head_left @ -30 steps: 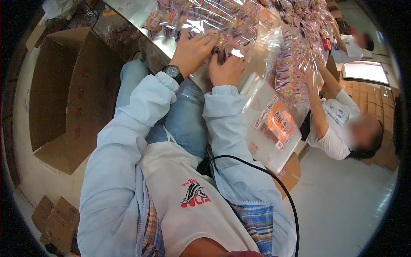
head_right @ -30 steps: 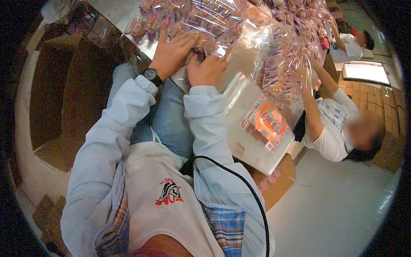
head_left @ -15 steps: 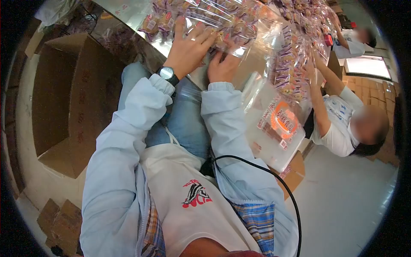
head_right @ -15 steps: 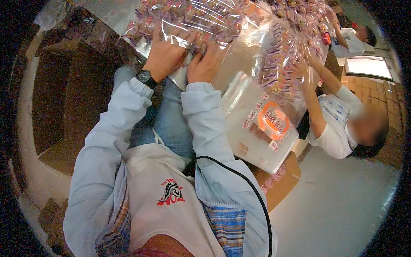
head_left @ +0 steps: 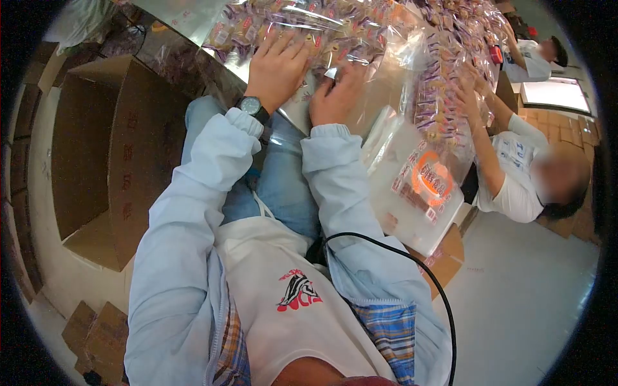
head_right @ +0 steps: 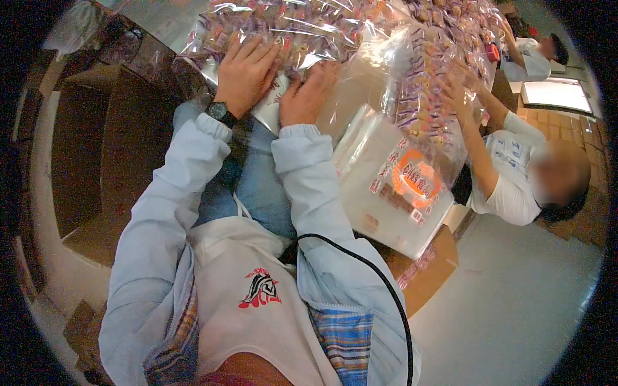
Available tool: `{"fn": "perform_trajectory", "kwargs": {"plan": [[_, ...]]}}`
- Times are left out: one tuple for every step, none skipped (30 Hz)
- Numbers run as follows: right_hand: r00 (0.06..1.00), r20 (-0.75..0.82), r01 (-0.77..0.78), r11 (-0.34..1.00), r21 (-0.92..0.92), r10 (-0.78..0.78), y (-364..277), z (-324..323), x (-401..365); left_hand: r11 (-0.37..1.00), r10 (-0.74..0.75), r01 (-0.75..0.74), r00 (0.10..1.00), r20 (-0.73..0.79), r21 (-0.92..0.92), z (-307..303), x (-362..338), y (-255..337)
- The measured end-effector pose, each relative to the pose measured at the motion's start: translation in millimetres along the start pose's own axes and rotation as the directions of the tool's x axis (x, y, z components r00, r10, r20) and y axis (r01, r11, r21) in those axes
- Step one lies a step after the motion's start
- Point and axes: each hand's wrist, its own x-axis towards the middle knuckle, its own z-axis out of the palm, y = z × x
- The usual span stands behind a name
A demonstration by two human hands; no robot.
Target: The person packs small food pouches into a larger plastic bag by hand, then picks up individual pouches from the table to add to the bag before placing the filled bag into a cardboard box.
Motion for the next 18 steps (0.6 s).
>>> {"fn": "perform_trajectory", "kwargs": {"plan": [[0.998,0.068,0.016,0.994,-0.11,-0.009,1.0,-1.8,-1.1,1.0,0.001,-0.001,1.0,-0.002,0.026,-2.6,3.6,3.0],[0.999,0.049,0.02,0.997,-0.07,-0.016,1.6,-4.4,-1.6,1.0,-0.026,0.026,0.999,0.041,-0.006,-3.8,4.3,5.9],[0.999,0.028,0.026,0.999,-0.028,-0.025,1.4,-7.1,-1.5,0.998,-0.052,0.055,0.995,0.083,-0.035,-5.4,4.6,8.2],[0.999,0.006,0.036,0.999,0.016,-0.036,0.4,-8.8,-0.7,0.995,-0.076,0.083,0.99,0.123,-0.059,-8.2,6.2,9.7],[0.999,-0.001,0.036,0.999,0.019,-0.036,0.1,-10.2,-1.7,0.998,-0.012,0.017,0.995,0.099,-0.054,-11.2,7.4,11.9],[0.999,-0.007,0.035,0.999,0.02,-0.035,0.1,-11.9,-3.7,0.998,0.052,-0.049,0.996,0.078,-0.049,-14.4,8.7,14.9],[0.999,-0.019,0.035,0.999,0.024,-0.034,0.7,-13.5,-4.3,0.992,0.121,-0.119,0.991,0.055,-0.039,-16.2,11.1,18.4],[0.999,-0.032,0.042,0.999,0.031,-0.041,3.7,-13.8,-5.2,0.993,0.12,-0.119,0.991,0.051,-0.021,-12.6,10.6,20.6],[0.998,-0.042,0.048,0.998,0.041,-0.047,6.8,-14.6,-6.2,0.993,0.116,-0.116,0.992,0.051,-0.001,-8.8,9.3,23.0],[0.997,-0.053,0.057,0.997,0.051,-0.054,8.3,-14.0,-7.0,0.993,0.112,-0.113,0.993,0.048,0.02,-6.3,7.7,23.6],[0.996,-0.093,0.001,0.985,0.174,0.016,8.6,-11.6,-8.3,0.996,0.089,-0.091,0.994,0.056,0.021,-4.2,6.1,24.1],[0.988,-0.126,-0.05,0.954,0.296,0.091,6.6,-9.1,-8.4,0.997,0.069,-0.07,0.996,0.063,0.02,-4.1,6.7,25.3],[0.974,-0.15,-0.094,0.905,0.414,0.17,5.9,-7.8,-7.5,0.999,0.05,-0.051,0.996,0.07,0.019,-3.9,7.4,26.6],[0.978,-0.09,-0.147,0.93,0.337,0.187,8.2,-9.4,-4.9,0.999,0.014,-0.01,0.996,0.09,-0.041,-4.2,7.0,28.9],[0.977,-0.03,-0.195,0.947,0.254,0.209,10.8,-12.0,-1.6,0.994,-0.021,0.032,0.993,0.113,-0.1,-4.7,5.1,31.1],[0.972,0.024,-0.234,0.957,0.17,0.233,11.6,-14.0,1.3,0.995,-0.018,0.026,0.997,0.077,-0.094,-3.4,5.6,32.2],[0.97,0.037,-0.244,0.946,0.214,0.241,10.1,-15.1,1.7,0.996,-0.016,0.019,0.999,0.04,-0.088,-2.1,6.1,33.3],[0.969,0.045,-0.245,0.932,0.266,0.242,4.5,-18.4,3.1,0.997,-0.007,0.009,0.999,0.032,-0.07,-5.5,8.7,35.8]]}}
